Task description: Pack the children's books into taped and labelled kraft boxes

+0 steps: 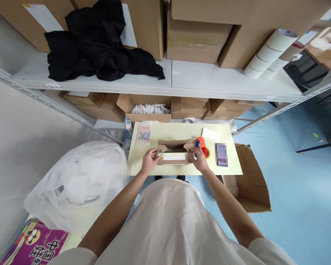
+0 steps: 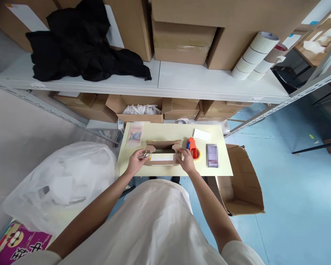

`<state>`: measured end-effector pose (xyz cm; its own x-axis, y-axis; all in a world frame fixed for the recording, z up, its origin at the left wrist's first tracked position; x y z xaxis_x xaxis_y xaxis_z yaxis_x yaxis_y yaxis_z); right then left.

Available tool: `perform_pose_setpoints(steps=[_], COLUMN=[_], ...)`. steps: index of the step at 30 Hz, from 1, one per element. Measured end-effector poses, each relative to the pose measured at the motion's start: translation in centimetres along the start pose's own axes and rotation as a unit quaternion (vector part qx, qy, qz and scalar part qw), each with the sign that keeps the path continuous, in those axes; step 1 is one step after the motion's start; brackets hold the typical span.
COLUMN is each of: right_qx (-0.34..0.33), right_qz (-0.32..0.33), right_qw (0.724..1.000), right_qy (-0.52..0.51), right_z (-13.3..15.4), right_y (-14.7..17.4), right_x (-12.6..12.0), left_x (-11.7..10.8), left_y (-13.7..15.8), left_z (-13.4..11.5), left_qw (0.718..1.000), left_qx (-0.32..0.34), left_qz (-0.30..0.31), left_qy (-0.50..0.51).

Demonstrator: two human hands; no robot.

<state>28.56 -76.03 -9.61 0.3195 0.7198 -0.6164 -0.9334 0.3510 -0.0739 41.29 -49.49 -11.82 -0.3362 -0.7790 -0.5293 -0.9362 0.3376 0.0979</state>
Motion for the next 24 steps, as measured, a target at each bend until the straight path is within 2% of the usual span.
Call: perform_pose_setpoints(steps=[4, 11, 17, 24], right_qx=[0.026, 0.035, -0.002, 0.017], right_qz=[-0.049, 0.041, 0.042, 0.032], right_qw=[0.997, 0.996, 0.999, 0.999], right_qy=[0.051, -0.069, -0.03, -0.018], right_z=[0.0, 0.5, 0.8, 0.1], right_y=[-0.9, -3.2, -1.1, -0.4], right_x=[-0.1, -0.5, 0.8, 1.2], left_x=[0.2, -0.1, 0.4, 1.0], left_y=[-0.1, 0.4, 0.8, 0.7], left_z=[-0.1, -0.2, 0.1, -0.2], left_qw=[0.999, 0.996, 0.995, 0.995], left_qx=[-0.04, -0.084, -0.096, -0.093], left_qz=[-0.007, 0.016, 0.022, 0.023], left_qy=[0.0, -0.023, -0.009, -0.012])
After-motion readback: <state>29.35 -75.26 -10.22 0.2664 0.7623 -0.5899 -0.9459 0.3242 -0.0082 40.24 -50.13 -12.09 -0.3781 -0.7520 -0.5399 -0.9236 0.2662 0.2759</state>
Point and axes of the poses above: each hand's wrist, its own y-axis away from the middle knuckle, its own x-axis out of the palm, z = x × y, the point moved 2 cm from there along -y, towards the middle knuckle, and after that the axes turned 7 degrees about -y, right-handed, at the moved point
